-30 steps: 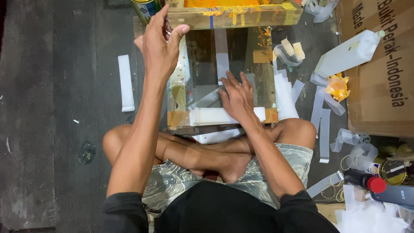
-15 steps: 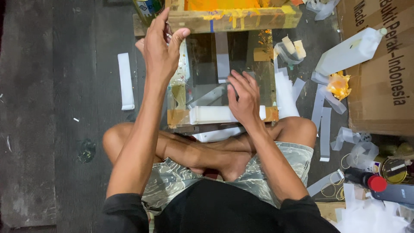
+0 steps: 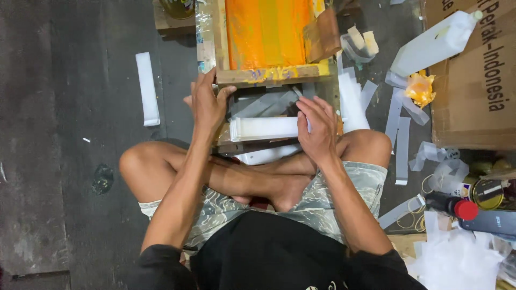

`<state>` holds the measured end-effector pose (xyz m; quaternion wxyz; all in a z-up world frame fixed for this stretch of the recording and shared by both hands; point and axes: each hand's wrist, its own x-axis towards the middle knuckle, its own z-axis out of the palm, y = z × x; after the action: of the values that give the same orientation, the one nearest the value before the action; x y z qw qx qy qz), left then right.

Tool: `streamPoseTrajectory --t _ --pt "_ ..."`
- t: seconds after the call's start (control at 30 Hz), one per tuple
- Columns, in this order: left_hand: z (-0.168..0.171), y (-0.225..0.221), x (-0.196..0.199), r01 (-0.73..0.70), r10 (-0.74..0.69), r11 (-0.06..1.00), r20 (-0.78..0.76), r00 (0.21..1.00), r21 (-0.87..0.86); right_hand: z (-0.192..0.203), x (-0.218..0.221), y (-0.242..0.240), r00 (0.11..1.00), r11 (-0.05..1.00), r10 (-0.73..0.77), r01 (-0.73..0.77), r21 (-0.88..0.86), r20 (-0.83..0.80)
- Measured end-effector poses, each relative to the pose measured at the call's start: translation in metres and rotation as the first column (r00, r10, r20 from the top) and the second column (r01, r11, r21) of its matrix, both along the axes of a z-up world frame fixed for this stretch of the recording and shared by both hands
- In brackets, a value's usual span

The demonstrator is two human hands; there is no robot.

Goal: Screen printing orange ink onto white strips using a manual press and squeegee

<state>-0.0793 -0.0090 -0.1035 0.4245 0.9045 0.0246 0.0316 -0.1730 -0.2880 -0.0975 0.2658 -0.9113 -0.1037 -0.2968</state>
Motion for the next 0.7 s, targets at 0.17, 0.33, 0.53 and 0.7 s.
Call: streamPoseTrajectory --t 0.17,0.33,0.53,0.7 --pt "0.011 -0.005 -0.013 -0.016 0.013 0.998 0.035 0.999 0.066 -0.001 -0.002 -0.007 1.000 1.000 0.013 -0.014 -0.026 -0.022" --pt "0.002 -0.006 -0.015 -0.024 0.019 0.993 0.044 0.999 0.116 -0.006 -0.004 -0.016 0.990 0.993 0.045 -0.059 -0.102 -0.137" --pt "0.031 -0.014 -0.028 0.004 -0.028 0.993 0.203 0.979 0.121 0.003 -0.015 -0.023 0.905 0.959 0.135 -0.222 -0.177 -0.403" --pt "0.034 -0.031 -0.065 0.524 -0.588 0.774 0.096 0.803 0.355 -0.004 -0.022 -0.030 0.902 0.911 0.173 -0.300 -0.284 -0.396"
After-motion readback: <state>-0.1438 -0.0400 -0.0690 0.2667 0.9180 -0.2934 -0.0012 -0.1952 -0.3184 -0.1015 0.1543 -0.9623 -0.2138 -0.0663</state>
